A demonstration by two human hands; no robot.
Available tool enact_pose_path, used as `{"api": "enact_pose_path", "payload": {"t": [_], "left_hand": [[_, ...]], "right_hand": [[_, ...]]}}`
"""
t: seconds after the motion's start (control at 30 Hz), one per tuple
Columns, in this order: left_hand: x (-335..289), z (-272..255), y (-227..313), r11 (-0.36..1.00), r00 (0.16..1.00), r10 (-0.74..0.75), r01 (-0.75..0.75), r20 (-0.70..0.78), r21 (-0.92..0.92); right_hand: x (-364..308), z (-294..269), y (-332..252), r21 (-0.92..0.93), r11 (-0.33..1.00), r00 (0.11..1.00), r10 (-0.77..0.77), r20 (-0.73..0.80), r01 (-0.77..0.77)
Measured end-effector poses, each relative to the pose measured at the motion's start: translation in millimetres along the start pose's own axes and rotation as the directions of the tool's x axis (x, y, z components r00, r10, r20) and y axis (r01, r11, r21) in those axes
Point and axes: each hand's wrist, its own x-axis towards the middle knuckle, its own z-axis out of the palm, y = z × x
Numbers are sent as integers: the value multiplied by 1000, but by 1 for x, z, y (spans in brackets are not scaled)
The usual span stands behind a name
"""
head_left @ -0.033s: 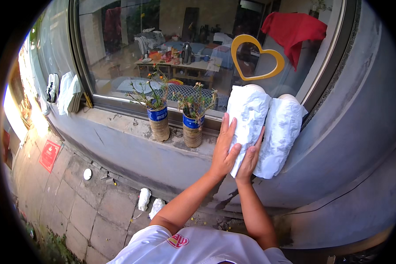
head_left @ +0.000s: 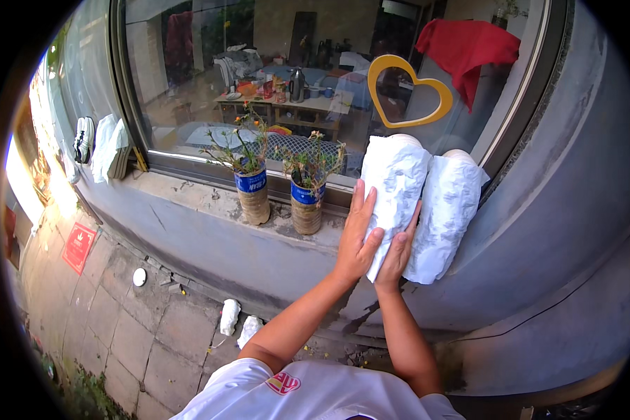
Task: The person retrieves a roll of white paper from a cluttered room and walks to an outdoor courtyard. They tear off sheets of paper and wrap a pair of black and white canvas shoes, placing them on a window sill. The person then picks up the wrapped shoes and walks back inside the house.
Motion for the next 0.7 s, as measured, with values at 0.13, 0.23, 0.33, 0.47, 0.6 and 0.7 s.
{"api": "enact_pose_path", "payload": {"t": [0.13,0.23,0.33,0.47,0.6,0.7], "left_hand": [[0,-1,-1,1000,1000,-1,1,2,3],[0,0,1,1000,1000,-4,4,7,10],[0,0,0,1000,1000,1,-1,19,8],[-1,-6,2,1000,999,-11,11,32,-20],[-16,-13,2,996,998,-50,53,42,-74],[-27,-17,7,998,995,-52,56,87,-43]], "right_hand": [[0,0,2,-22,1000,1000,-18,4,18],[1,0,0,-13,1000,1000,-22,5,22],[1,-2,0,-23,999,1000,-29,11,30],[-2,-5,-4,-45,998,999,-34,30,36],[-15,-13,-2,-16,998,996,-60,60,61],[-28,-18,0,-15,996,993,-85,86,86]]}}
